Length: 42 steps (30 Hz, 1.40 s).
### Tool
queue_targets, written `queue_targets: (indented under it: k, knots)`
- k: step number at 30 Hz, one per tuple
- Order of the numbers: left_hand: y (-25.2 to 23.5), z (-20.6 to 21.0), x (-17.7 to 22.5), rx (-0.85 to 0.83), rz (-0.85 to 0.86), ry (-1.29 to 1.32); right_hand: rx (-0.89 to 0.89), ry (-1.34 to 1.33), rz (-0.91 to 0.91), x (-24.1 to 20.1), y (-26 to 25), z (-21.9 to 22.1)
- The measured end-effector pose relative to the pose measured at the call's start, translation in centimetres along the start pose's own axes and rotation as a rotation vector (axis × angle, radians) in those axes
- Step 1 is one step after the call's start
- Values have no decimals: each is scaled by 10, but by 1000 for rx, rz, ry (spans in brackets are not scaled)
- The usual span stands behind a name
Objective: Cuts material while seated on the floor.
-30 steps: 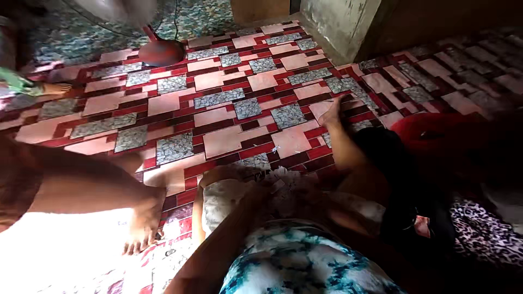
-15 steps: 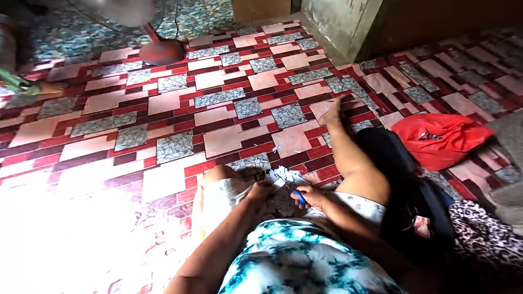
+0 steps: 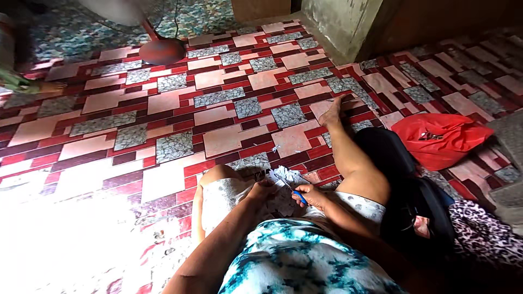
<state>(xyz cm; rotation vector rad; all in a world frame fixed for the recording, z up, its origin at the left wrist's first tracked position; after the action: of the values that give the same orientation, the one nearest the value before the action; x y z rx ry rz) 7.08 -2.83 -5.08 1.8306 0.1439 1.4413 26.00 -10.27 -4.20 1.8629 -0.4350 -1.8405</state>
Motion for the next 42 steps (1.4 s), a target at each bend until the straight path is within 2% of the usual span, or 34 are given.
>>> queue_targets:
  k: [6, 12, 21, 28, 37, 42]
  knots:
    - [0, 0, 0, 8, -6, 27, -15, -21, 104, 8, -4, -1]
    - [-1, 1, -1, 4, -7, 33, -66, 29, 72, 5, -3, 3]
    - [-1, 1, 0, -8, -12, 37, -27, -8, -17, 0, -2, 2]
    - [-2, 0, 1, -11, 11, 26, -34, -22, 69, 4, -2, 1]
    - [-3, 1, -1, -27, 0, 40, -73, 9, 44, 4, -3, 4]
    - [-3, 1, -1, -27, -2, 44, -31, -20, -1, 1, -1, 3]
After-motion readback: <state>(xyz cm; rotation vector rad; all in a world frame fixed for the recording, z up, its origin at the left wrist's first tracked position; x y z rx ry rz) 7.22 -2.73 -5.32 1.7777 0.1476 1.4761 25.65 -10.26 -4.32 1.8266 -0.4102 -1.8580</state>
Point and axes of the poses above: each hand's wrist, its own y-axis away from the middle knuckle, its own z-axis out of the palm, x = y × z, the point moved 5 cm from there along -y, towards the middle knuckle, and after that the axes turned 9 degrees about -y, right-handed, at the moved point
